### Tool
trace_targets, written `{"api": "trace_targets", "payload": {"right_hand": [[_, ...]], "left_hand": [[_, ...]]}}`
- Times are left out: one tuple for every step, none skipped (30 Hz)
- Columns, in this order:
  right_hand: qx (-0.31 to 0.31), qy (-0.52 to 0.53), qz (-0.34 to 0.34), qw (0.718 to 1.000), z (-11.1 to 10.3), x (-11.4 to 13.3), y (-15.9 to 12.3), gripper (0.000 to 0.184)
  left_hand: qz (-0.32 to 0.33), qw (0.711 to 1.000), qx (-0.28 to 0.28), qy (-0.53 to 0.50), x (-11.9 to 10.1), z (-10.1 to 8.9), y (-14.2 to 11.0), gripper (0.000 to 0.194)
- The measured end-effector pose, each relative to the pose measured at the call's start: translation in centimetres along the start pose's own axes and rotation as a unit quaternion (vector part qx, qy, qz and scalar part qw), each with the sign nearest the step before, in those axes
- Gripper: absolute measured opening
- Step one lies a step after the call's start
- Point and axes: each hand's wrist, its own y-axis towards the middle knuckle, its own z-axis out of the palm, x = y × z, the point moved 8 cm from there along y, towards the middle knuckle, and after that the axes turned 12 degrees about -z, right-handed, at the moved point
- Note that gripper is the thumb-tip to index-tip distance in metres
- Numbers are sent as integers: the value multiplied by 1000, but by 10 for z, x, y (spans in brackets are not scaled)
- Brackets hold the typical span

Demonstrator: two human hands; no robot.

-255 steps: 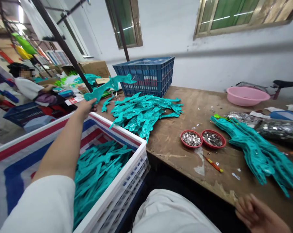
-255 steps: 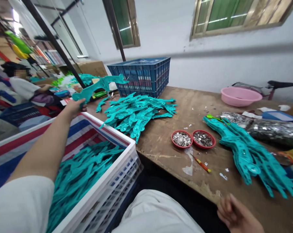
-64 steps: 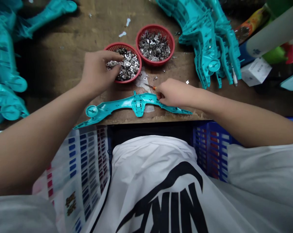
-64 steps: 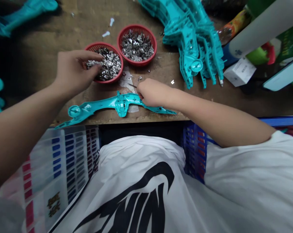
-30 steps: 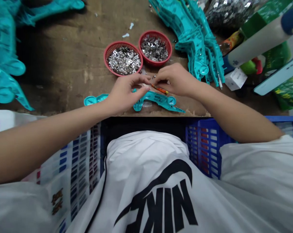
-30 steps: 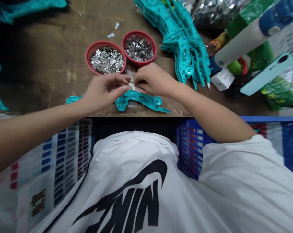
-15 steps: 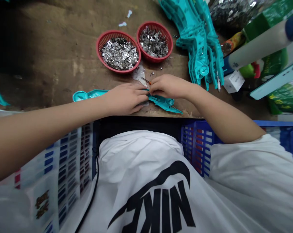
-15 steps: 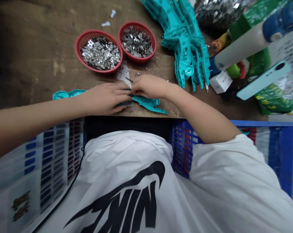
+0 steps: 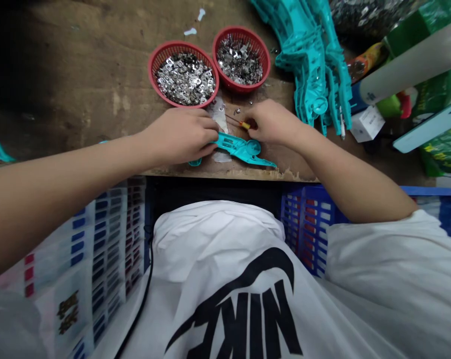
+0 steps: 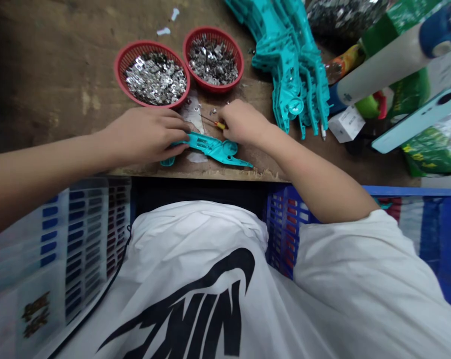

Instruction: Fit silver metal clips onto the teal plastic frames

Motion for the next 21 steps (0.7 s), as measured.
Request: {"api": "trace_targets", "payload": {"right_hand": [[-6,-4,15,1000,-5,1,-6,47],[-9,-4,19,1000,-10,4,-12,43],[-6,1,13,1000,-14,11,-18,40],[0,10,-3,1000,-17,19,-22,38],[9,18,-19,1000,-19,27,-25,38],[19,22,-29,999,-19,35,-27,37],[31,21,-31,999,-18,40,-27,37],[42,16,-25,999,-16,44,-26,36],[53,10,-16,998,-13,47,-24,36],[64,5,-7,998,-10,48,-22,36],[72,2,2,997,-7,49,-20,36],[77,2,8,997,-5,49,-18,35],[79,4,10,997,-2,50,-16,35],[76,7,10,997,-1,50,-15,34],[72,8,9,997,1,50,-15,35],[66,7,8,998,2,49,-15,35],[61,4,6,998,4,49,-14,36],[56,-1,4,998,5,48,-14,38],[53,-6,1,999,6,48,-14,39],[50,-8,-1,999,7,49,-13,40],[49,-10,-2,999,8,50,-13,41]], "left_hand": [[-11,1000,-10,6,1,-6,-1,50],[-20,999,-23,14,2,-13,-1,56],[-27,999,-35,21,1,-19,-2,63],[-30,998,-45,25,0,-24,-3,67],[-28,998,-51,26,-2,-27,-4,69],[-22,998,-51,22,-4,-28,-5,70],[-13,999,-44,16,-6,-27,-6,68],[-6,999,-36,7,-8,-24,-6,65],[-1,1000,-28,-4,-8,-19,-7,61],[3,1000,-20,-15,-8,-13,-7,58],[6,1000,-14,-26,-8,-7,-8,55],[8,999,-8,-36,-7,0,-9,53],[9,999,-4,-43,-6,6,-9,51],[10,999,-2,-49,-5,11,-9,50],[9,999,-1,-53,-4,15,-9,49],[8,998,0,-57,-3,18,-8,48],[7,998,2,-58,-3,19,-6,47],[5,998,5,-56,-3,20,-3,44],[2,999,11,-50,-2,21,1,40],[-4,999,21,-40,-1,22,5,36],[-11,999,32,-30,1,24,9,32]]}}
